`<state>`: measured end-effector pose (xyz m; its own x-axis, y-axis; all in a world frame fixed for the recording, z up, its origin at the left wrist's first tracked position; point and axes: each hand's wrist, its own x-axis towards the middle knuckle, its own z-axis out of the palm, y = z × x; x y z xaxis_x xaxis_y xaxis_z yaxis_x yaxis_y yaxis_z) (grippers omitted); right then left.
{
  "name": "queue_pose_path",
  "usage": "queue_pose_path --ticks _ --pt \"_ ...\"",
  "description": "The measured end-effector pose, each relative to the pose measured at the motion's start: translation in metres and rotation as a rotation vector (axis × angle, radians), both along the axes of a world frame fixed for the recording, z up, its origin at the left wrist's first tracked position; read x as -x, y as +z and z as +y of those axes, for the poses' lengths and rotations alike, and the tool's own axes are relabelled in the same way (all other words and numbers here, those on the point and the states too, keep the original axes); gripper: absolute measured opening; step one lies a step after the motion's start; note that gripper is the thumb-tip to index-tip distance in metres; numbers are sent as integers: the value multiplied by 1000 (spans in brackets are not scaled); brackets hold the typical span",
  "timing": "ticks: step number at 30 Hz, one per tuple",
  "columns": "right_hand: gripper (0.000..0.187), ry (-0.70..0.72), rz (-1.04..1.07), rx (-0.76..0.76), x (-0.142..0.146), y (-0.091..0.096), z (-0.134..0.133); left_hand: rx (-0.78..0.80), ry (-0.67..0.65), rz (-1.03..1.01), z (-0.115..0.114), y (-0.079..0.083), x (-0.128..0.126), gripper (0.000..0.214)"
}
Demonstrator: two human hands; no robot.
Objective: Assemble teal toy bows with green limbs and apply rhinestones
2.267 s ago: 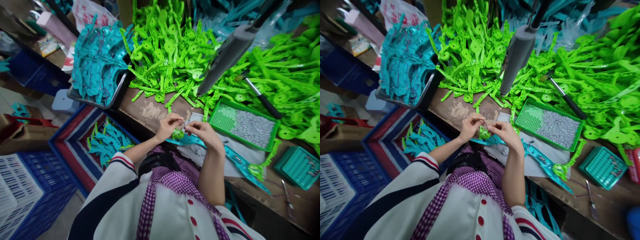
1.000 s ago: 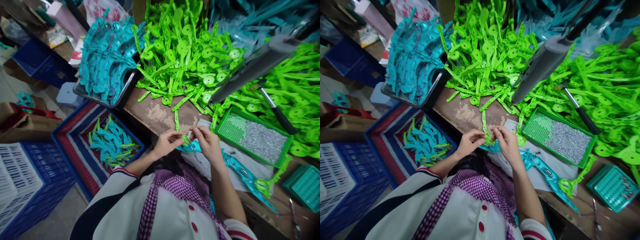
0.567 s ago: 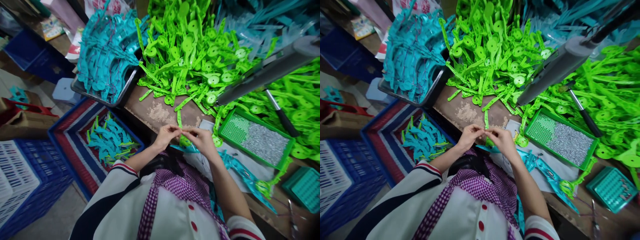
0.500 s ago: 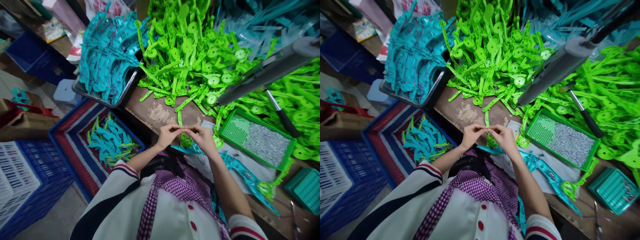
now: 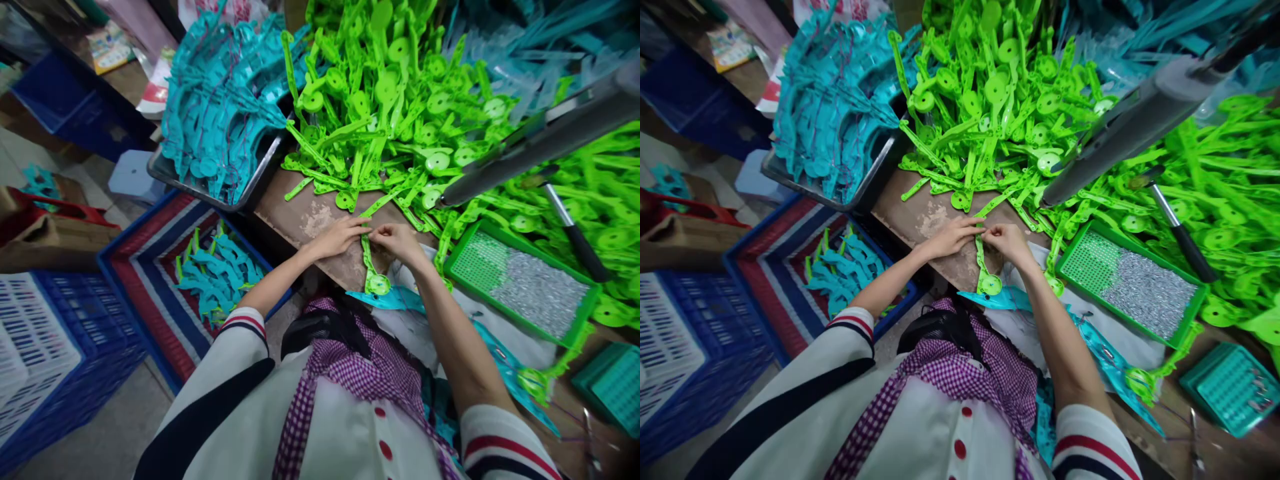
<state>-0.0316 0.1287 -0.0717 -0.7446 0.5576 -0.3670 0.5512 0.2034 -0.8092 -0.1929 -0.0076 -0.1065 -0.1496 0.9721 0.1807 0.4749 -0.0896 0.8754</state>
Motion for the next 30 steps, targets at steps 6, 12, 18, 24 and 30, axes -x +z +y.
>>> queue_pose_path --ticks 6,12,18,24,30 --pt "39 93 -148 -3 18 -3 17 15 -11 -1 1 -4 1 34" --pt "33 138 -230 -51 24 1 16 4 -27 -8 2 -8 4 36" --pt "26 214 -297 -276 31 0 15 28 -74 6 14 -5 11 27" --pt "41 295 -314 -101 35 -11 31 150 -146 166 36 -3 21 18" --pt "41 271 -334 -3 33 -9 34 228 -217 272 48 4 25 17"
